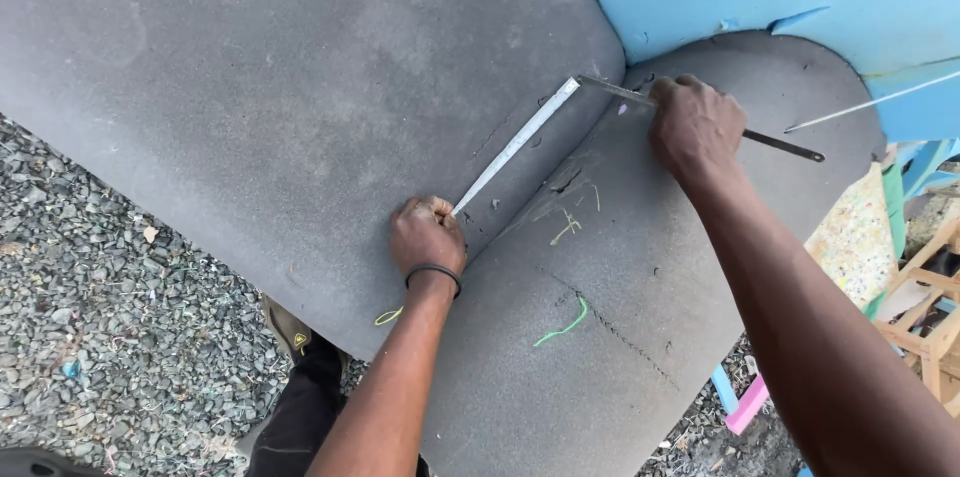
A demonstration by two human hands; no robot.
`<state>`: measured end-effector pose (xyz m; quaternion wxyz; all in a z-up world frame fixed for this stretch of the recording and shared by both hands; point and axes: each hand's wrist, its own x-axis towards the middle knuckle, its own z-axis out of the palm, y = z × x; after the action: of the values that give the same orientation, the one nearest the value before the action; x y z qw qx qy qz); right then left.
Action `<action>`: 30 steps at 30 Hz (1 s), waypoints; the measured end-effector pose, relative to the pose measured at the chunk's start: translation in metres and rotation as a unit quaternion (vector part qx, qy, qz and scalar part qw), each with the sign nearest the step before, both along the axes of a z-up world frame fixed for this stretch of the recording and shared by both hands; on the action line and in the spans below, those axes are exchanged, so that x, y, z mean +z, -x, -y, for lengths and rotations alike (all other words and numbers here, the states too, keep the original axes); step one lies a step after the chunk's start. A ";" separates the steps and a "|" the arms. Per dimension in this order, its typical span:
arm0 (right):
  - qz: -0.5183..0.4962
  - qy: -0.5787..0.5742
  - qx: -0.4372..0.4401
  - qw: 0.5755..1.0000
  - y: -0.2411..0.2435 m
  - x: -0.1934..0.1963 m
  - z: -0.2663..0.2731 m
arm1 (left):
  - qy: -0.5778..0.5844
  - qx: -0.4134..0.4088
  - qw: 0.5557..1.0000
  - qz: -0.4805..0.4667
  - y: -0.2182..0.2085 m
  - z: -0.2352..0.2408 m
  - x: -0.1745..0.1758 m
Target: The person measures a large sheet of gray foam using a tape measure and marks it with a knife. They then cut the foam along the marked lines using the knife and a straight edge as a guide. The person repeats the measuring and cutting process on different sections of the foam.
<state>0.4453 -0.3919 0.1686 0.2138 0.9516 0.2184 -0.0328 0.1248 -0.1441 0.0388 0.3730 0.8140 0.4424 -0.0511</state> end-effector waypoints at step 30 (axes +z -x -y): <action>-0.007 0.099 0.065 0.993 -0.008 0.004 0.040 | -0.038 0.016 0.999 0.035 0.004 0.004 -0.007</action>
<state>0.4530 -0.4316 0.1722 0.3069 0.9093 0.2771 -0.0472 0.1209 -0.1483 0.0320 0.3573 0.8218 0.4439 0.0001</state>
